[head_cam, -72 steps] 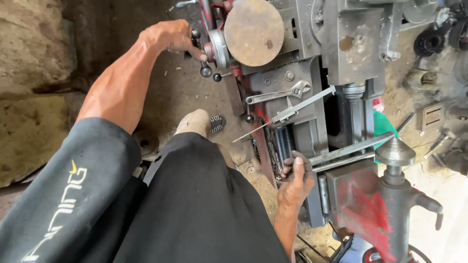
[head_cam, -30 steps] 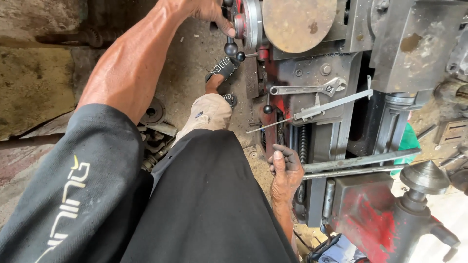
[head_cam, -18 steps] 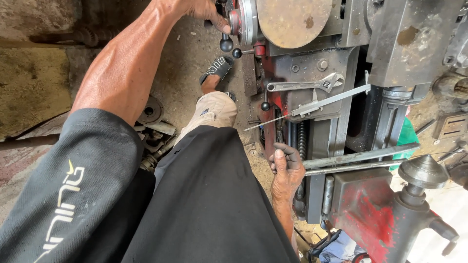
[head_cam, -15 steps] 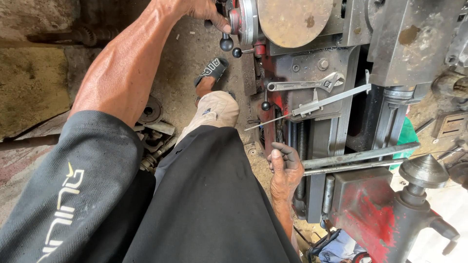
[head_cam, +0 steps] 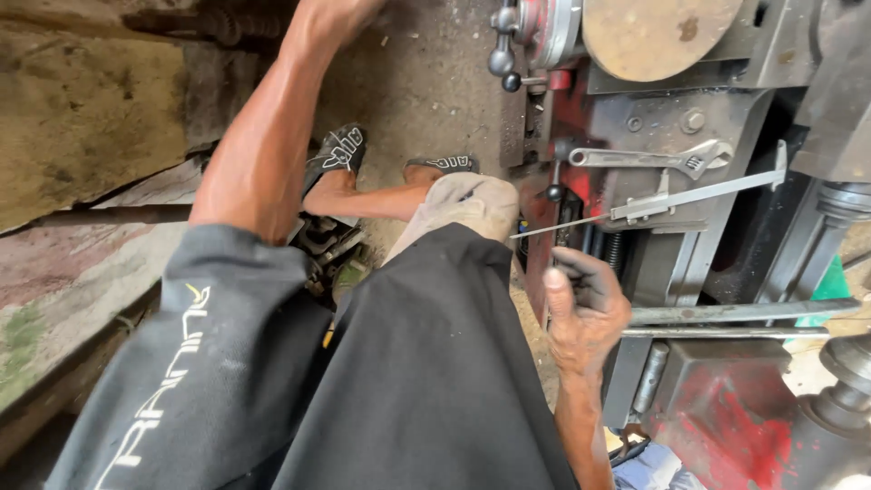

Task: The person operates a metal lathe, turning a cylindrical metal workpiece mounted in the chuck. They use both hands to manipulate the handwheels and levers, adjusting the tool carriage and cross-slide while the workpiece rotates. The person briefly picks up a thin metal rod from the floor and returns it to the machine area.

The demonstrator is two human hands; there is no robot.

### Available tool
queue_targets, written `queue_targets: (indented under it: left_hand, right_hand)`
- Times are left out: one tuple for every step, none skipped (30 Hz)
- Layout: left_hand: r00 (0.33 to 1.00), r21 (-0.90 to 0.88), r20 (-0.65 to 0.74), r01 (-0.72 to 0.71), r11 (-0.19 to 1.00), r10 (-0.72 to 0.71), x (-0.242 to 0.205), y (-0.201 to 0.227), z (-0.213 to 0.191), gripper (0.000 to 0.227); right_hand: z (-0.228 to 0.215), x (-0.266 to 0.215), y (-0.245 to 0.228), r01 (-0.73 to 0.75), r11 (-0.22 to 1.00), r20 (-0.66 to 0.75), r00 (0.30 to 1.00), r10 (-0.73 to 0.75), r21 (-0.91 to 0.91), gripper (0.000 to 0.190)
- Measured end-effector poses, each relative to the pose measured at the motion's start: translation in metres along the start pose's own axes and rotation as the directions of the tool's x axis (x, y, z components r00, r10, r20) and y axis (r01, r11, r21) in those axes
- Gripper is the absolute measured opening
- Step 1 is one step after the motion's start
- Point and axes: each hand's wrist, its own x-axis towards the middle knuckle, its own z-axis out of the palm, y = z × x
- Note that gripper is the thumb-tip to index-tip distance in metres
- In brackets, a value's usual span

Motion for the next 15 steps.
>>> queue_targets:
  left_hand:
    - [0.999, 0.023, -0.043, 0.031, 0.999, -0.030, -0.021, -0.012, 0.015, 0.030]
    - [0.994, 0.045, -0.087, 0.063, 0.997, -0.058, -0.028, -0.050, 0.060, 0.026]
    - [0.988, 0.067, -0.129, 0.096, 0.993, -0.087, -0.039, -0.084, 0.105, 0.022]
    - [0.978, 0.086, -0.172, 0.130, 0.988, -0.114, -0.047, -0.113, 0.149, 0.019]
    - [0.978, 0.087, -0.172, 0.131, 0.988, -0.114, -0.066, -0.151, 0.195, 0.019]
    - [0.985, 0.190, -0.131, 0.133, 0.973, -0.109, -0.080, -0.182, 0.240, 0.017]
    - [0.991, 0.287, -0.081, 0.122, 0.950, -0.103, -0.090, -0.202, 0.289, 0.020]
    - [0.993, 0.285, -0.073, 0.114, 0.952, -0.097, -0.101, -0.201, 0.294, 0.020]
    - [0.987, 0.305, -0.072, 0.158, 0.939, -0.143, -0.111, -0.203, 0.296, 0.022]
    - [0.979, 0.326, -0.072, 0.202, 0.924, -0.189, -0.122, -0.205, 0.296, 0.025]
    - [0.979, 0.324, -0.076, 0.202, 0.924, -0.187, -0.119, -0.216, 0.301, 0.025]
    - [0.980, 0.319, -0.099, 0.197, 0.927, -0.174, -0.117, -0.227, 0.307, 0.026]
    - [0.980, 0.308, -0.112, 0.190, 0.932, -0.163, -0.119, -0.234, 0.319, 0.030]
    - [0.981, 0.301, -0.107, 0.188, 0.935, -0.163, -0.115, -0.219, 0.309, 0.030]
    - [0.991, 0.322, -0.070, 0.129, 0.938, -0.112, -0.119, -0.208, 0.299, 0.032]
  right_hand:
    - [-0.007, 0.003, 0.001, 0.034, 0.999, -0.050, 0.998, -0.036, -0.025, 0.026]
    - [-0.009, 0.001, 0.005, 0.040, 0.999, -0.053, 0.998, -0.041, -0.027, 0.026]
    - [-0.011, -0.001, 0.010, 0.020, 0.999, -0.080, 0.997, -0.022, -0.028, 0.027]
    - [-0.013, -0.004, 0.014, 0.000, 1.000, -0.106, 0.994, -0.003, -0.028, 0.027]
    - [-0.011, -0.003, 0.016, 0.000, 1.000, -0.107, 0.994, -0.003, -0.027, 0.027]
    - [-0.009, -0.003, 0.018, -0.012, 0.999, -0.105, 0.994, 0.008, -0.030, 0.025]
    - [-0.011, -0.005, 0.020, -0.030, 0.999, -0.106, 0.994, 0.025, -0.042, 0.023]
    - [-0.012, -0.005, 0.020, -0.036, 0.998, -0.110, 0.993, 0.031, -0.049, 0.023]
    - [-0.010, -0.004, 0.020, -0.044, 0.998, -0.111, 0.993, 0.039, -0.048, 0.023]
    - [-0.009, -0.003, 0.019, -0.052, 0.998, -0.113, 0.993, 0.046, -0.047, 0.023]
    - [-0.007, -0.002, 0.016, -0.047, 0.998, -0.114, 0.993, 0.042, -0.047, 0.023]
    - [-0.005, 0.000, 0.013, -0.046, 0.998, -0.121, 0.992, 0.040, -0.050, 0.023]
    - [-0.007, 0.000, 0.009, -0.051, 0.997, -0.123, 0.991, 0.043, -0.061, 0.023]
    - [-0.008, 0.003, 0.011, -0.052, 0.996, -0.120, 0.992, 0.044, -0.069, 0.023]
    - [-0.010, 0.002, 0.012, -0.061, 0.994, -0.120, 0.991, 0.051, -0.085, 0.023]
